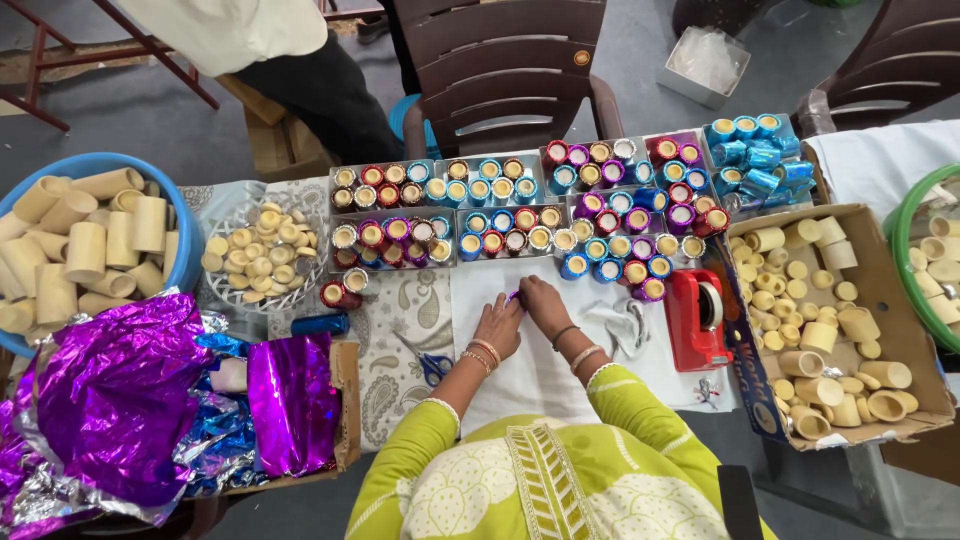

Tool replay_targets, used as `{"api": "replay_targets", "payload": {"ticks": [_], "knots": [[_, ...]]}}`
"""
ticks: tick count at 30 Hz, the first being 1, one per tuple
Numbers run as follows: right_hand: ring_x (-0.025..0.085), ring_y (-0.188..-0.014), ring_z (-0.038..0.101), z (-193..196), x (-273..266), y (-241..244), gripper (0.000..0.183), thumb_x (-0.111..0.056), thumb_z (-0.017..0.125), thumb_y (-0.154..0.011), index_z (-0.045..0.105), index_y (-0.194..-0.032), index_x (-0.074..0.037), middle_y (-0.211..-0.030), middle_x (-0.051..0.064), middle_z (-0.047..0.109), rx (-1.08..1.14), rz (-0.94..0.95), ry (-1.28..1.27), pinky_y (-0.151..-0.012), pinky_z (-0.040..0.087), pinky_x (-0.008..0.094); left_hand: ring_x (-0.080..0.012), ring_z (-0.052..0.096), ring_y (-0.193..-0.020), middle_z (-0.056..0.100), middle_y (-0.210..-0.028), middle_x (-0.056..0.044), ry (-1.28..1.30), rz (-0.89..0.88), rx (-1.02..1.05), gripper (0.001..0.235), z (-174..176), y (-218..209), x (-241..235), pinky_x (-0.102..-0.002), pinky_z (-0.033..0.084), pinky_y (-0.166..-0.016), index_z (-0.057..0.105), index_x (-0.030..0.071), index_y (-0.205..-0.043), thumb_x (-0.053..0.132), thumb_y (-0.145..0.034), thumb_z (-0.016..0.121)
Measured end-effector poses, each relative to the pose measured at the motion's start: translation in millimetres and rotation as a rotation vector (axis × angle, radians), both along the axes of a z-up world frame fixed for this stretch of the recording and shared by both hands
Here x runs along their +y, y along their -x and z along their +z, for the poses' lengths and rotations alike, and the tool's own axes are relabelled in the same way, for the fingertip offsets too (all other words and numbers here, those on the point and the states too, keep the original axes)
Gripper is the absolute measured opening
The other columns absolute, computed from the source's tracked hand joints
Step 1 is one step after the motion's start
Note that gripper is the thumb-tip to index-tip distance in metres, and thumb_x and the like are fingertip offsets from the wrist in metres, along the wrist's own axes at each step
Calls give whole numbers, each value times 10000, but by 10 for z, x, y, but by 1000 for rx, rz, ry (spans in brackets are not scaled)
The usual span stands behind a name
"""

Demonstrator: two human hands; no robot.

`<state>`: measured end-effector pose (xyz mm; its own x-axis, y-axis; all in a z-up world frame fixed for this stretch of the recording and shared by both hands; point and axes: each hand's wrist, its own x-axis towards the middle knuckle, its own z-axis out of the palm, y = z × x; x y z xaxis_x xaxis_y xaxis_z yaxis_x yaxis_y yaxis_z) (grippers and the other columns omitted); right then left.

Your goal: The person wraps small cylindrical candles in shiny purple and silver foil. They fold the foil around the candles by hand and use scissors to trim the excess material. The wrapped candles are placed into trays on the table.

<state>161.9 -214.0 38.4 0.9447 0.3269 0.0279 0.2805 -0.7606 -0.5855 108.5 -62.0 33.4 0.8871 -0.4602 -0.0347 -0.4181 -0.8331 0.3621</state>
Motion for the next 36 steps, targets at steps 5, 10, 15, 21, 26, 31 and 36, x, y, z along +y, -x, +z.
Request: {"api": "replay_targets", "payload": {"ticks": [5, 10, 15, 21, 26, 31, 36], "knots": [[410, -934, 621, 99, 83, 97, 97, -86, 617, -884, 574, -952, -31, -978, 181, 623, -65, 10, -12, -779, 509, 498, -369, 448, -1314, 585, -1274, -105, -97, -39, -56, 445, 84, 15, 18, -480, 441, -937, 672, 48, -1178, 88, -735, 669], [399, -950, 635, -226, 11, -24, 117, -72, 623, -856, 582, -963, -45, -994, 174, 634, -99, 2, 21, -797, 526, 482, -386, 465, -1254, 582, -1282, -107, -69, -58, -65, 431, 53, -10, 4, -488, 454, -902, 684, 51, -1148, 88, -719, 665], [374, -938, 651, -129, 66, -32, 171, -94, 658, -825, 609, -984, -59, -1014, 154, 642, -4, 65, 133, -790, 545, 466, -384, 489, -1179, 578, -1274, -99, -21, -24, 4, 459, 107, 2, 36, -472, 478, -891, 677, 50, -1171, 88, -714, 675], [333, -956, 623, 0, 60, 46, 187, -84, 629, -860, 582, -1037, -49, -1016, 129, 603, -154, 175, 168, -790, 545, 431, -388, 486, -1165, 554, -1324, -102, -20, -7, 64, 477, 134, -17, 25, -471, 482, -927, 659, 23, -1183, 94, -713, 698], [328, -966, 613, -7, 70, 70, 176, -90, 620, -866, 578, -1032, -52, -1020, 126, 599, -183, 171, 159, -810, 534, 428, -394, 486, -1164, 542, -1343, -102, -10, -12, 70, 491, 89, -8, 44, -467, 489, -930, 651, 22, -1198, 80, -713, 699], [344, -993, 623, -60, 14, 58, 153, -109, 625, -885, 585, -1027, -67, -1031, 126, 626, -120, 103, 79, -814, 535, 435, -398, 483, -1183, 532, -1354, -105, -14, -1, 71, 499, 227, -7, 56, -460, 497, -931, 639, 27, -1216, 64, -722, 695], [340, -973, 643, 295, -100, 163, 252, -99, 669, -872, 618, -1118, -120, -1024, 109, 653, -37, -6, -90, -788, 533, 446, -397, 510, -1186, 587, -1327, -115, 226, 9, 4, 545, 73, -23, 115, -466, 490, -970, 623, 20, -1261, -5, -719, 675]]}}
